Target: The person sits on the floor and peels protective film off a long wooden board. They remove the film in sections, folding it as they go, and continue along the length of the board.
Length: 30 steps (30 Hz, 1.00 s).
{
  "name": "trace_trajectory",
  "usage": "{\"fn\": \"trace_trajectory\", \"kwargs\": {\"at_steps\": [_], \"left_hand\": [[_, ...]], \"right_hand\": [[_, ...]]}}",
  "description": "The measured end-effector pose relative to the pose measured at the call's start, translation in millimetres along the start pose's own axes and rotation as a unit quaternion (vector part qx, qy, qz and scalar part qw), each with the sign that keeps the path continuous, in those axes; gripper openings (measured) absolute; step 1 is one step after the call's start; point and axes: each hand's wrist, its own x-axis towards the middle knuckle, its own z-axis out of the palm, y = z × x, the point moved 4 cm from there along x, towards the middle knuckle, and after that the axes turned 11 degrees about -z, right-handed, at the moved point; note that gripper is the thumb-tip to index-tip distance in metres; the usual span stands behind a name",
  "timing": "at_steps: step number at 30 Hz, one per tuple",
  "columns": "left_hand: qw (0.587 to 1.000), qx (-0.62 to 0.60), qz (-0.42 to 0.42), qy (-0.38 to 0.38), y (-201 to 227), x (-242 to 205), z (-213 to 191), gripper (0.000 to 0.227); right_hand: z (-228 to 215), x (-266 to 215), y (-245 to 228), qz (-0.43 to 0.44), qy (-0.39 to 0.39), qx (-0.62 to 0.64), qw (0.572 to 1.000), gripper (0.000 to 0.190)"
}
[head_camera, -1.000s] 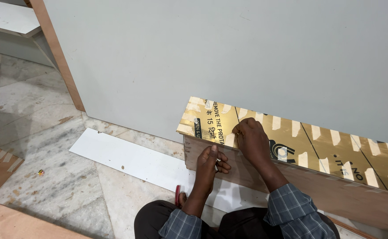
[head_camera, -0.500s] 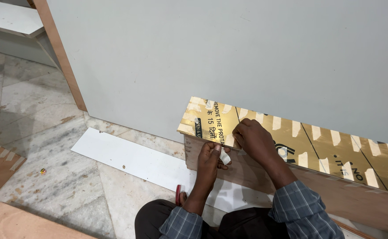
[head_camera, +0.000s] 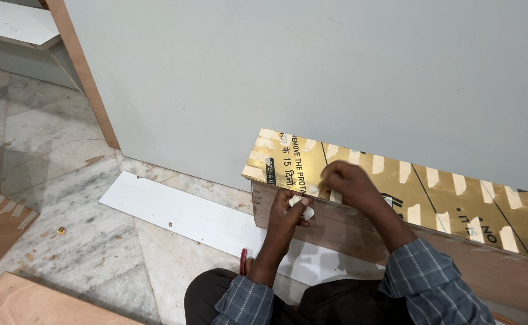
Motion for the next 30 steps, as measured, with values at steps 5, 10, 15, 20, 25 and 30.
{"fn": "trace_trajectory", "kwargs": {"at_steps": [5,10,15,20,25,30], "left_hand": [[1.0,-0.018,0.009,-0.018,-2,-1,-1,0.028],[1.0,0.01,-0.01,-0.007,2,1,-6,0.027],[0.999,0.039,-0.004,-0.016,6,0,-10,0.026],[0.997,0.074,0.002,-0.01,7,4,-16,0.025],[0.996,0.087,0.028,0.008,2,4,-18,0.029],[0.995,0.091,0.028,0.008,-8,-2,-22,0.026]], "right_hand": [[-1,-15,-27,-0.187,0.047,-0.218,0.957,0.041],[22,-37,-50,-0.31,0.045,-0.359,0.879,0.028],[37,-73,-49,-0.362,0.089,-0.333,0.866,0.018],[71,-118,-14,-0.416,0.086,-0.413,0.806,0.012],[104,-134,40,-0.304,-0.179,-0.286,0.891,0.015],[94,-130,51,-0.115,-0.153,0.1,0.976,0.02]]}}
